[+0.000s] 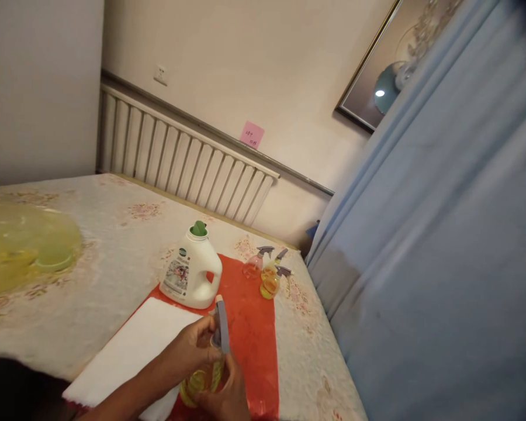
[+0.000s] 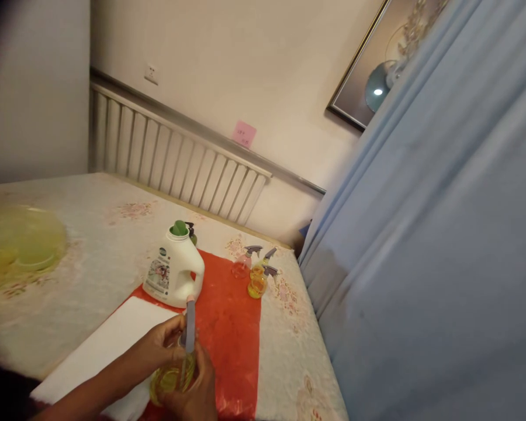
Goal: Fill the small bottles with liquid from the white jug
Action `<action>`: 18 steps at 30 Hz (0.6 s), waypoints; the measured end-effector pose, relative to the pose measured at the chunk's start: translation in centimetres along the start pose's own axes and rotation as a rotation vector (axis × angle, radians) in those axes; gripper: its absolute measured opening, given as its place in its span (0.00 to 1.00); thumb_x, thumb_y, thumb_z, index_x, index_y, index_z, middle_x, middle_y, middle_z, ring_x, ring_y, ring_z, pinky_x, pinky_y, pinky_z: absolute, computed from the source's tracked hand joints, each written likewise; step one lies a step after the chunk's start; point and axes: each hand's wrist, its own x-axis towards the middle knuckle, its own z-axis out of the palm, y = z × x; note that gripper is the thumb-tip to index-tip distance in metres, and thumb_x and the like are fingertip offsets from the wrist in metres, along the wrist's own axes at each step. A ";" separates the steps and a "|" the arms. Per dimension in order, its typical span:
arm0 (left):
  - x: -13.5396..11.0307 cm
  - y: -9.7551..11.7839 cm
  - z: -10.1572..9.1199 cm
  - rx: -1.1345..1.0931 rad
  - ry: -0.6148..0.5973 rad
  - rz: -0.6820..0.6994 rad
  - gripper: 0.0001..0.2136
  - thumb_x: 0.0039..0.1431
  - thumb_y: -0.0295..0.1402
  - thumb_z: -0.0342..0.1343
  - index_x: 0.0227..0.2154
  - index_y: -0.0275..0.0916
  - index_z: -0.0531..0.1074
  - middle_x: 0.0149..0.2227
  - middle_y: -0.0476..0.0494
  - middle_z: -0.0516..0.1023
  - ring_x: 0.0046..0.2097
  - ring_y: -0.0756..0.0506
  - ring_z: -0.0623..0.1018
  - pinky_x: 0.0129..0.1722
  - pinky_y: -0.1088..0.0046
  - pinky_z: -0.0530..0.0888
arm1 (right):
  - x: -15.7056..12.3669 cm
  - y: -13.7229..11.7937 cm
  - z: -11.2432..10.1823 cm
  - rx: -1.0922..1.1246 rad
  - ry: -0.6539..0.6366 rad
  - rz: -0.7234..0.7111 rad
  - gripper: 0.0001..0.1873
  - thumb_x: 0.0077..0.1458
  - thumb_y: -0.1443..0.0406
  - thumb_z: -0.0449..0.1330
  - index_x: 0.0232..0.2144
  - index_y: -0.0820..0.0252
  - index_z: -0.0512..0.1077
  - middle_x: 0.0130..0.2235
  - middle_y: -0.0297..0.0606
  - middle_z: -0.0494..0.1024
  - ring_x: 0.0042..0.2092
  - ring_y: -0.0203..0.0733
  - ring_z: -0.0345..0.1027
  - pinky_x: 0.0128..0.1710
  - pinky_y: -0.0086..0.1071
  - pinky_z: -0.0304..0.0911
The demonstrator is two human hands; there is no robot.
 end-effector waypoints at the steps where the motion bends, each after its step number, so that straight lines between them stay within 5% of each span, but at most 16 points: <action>1: 0.0 -0.2 0.2 0.016 0.052 0.021 0.14 0.42 0.33 0.66 0.29 0.40 0.66 0.31 0.52 0.73 0.36 0.46 0.73 0.38 0.71 0.71 | 0.0 -0.1 0.0 -0.002 0.001 -0.002 0.32 0.30 0.65 0.70 0.45 0.57 0.75 0.39 0.37 0.81 0.45 0.54 0.76 0.44 0.40 0.72; 4: -0.2 0.0 0.4 0.078 0.101 0.058 0.15 0.42 0.33 0.65 0.32 0.40 0.67 0.31 0.52 0.72 0.37 0.46 0.72 0.41 0.71 0.71 | 0.2 -0.6 0.1 0.002 -0.001 -0.003 0.34 0.30 0.66 0.70 0.46 0.55 0.75 0.41 0.38 0.81 0.46 0.55 0.75 0.46 0.42 0.71; 9: -1.1 2.4 -1.0 0.165 -0.185 -0.001 0.16 0.57 0.42 0.59 0.45 0.40 0.71 0.40 0.46 0.76 0.47 0.42 0.73 0.51 0.66 0.69 | 0.1 -1.4 -0.1 0.030 -0.035 -0.005 0.31 0.33 0.66 0.69 0.46 0.56 0.74 0.42 0.39 0.81 0.45 0.53 0.76 0.45 0.40 0.72; 12: -1.3 3.0 -1.6 0.159 -0.255 -0.032 0.14 0.59 0.42 0.58 0.43 0.39 0.73 0.42 0.46 0.76 0.47 0.42 0.73 0.51 0.65 0.69 | 0.0 -1.2 0.0 0.028 -0.034 -0.012 0.30 0.32 0.68 0.68 0.44 0.57 0.74 0.41 0.39 0.81 0.44 0.52 0.76 0.45 0.38 0.71; 18: -0.7 0.8 -0.7 0.046 0.024 0.011 0.15 0.44 0.36 0.66 0.29 0.39 0.65 0.31 0.53 0.72 0.38 0.46 0.73 0.42 0.70 0.70 | 0.1 -1.0 0.7 0.085 -0.071 -0.034 0.28 0.33 0.69 0.67 0.42 0.58 0.74 0.41 0.38 0.81 0.44 0.51 0.76 0.44 0.37 0.71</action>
